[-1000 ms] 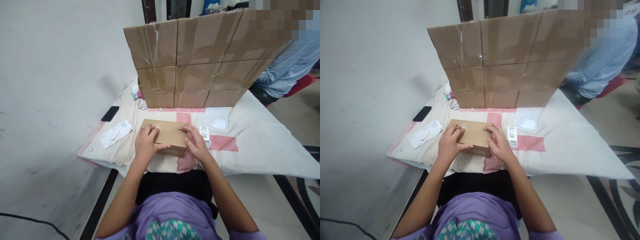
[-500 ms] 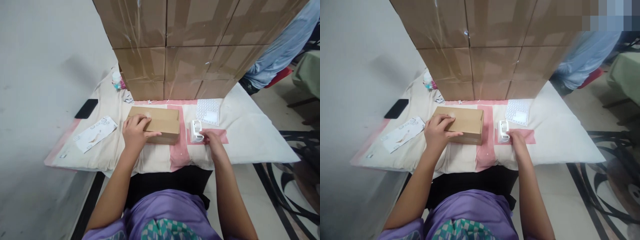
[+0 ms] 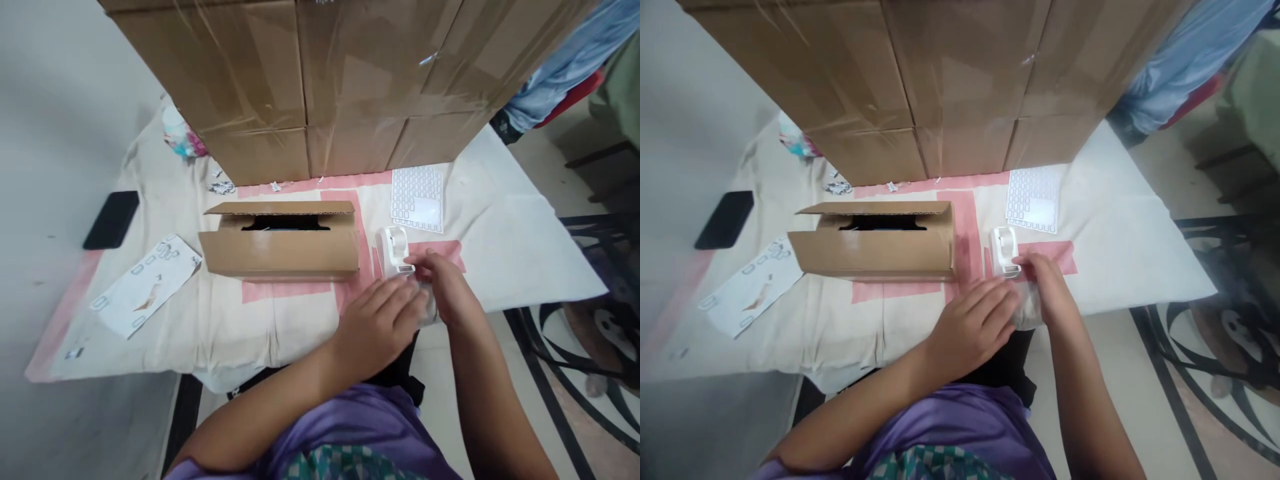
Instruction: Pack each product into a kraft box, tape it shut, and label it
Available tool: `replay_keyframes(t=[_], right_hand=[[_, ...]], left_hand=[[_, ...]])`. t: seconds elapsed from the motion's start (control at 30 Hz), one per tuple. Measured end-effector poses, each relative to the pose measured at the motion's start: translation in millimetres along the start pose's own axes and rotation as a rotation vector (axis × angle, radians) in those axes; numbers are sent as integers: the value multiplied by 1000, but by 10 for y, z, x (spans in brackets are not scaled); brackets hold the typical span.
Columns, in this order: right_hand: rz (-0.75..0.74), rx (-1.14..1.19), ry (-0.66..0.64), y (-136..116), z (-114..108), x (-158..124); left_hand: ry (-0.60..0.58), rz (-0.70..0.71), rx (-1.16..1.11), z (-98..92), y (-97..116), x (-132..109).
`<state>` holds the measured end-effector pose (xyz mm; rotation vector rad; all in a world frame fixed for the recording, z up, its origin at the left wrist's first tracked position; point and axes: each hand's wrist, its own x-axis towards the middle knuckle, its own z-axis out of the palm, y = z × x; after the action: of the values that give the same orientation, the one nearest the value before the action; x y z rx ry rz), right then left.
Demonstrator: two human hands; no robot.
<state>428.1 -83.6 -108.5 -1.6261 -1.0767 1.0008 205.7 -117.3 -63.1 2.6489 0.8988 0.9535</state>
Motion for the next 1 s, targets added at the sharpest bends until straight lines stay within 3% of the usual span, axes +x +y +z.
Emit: replay_keyframes(t=[0.13,0.3,0.5,0.67,0.8,0.87,1.0], right_hand=[[58,0,8,36,11,-12],[126,62,-20,87,-13,-24],[75,107,-127,115,-103,-40],[109,233,-345,-68,-201,11],[215,268,-418,-312,-202,80],[255,268,-405,-375,-159,101],[301,220,-258,-395,-54,97]], left_hand=[[-113,-242,-66,414,-167,252],[-51,-346,-174,545,-352,398],[-47,-438,-184,726,-419,345],[-41,-411,-216,770,-482,338],[-53,-424,-261,748,-483,357],[-48,-437,-284,749,-483,355],[-8,-466,-321,767,-491,340]])
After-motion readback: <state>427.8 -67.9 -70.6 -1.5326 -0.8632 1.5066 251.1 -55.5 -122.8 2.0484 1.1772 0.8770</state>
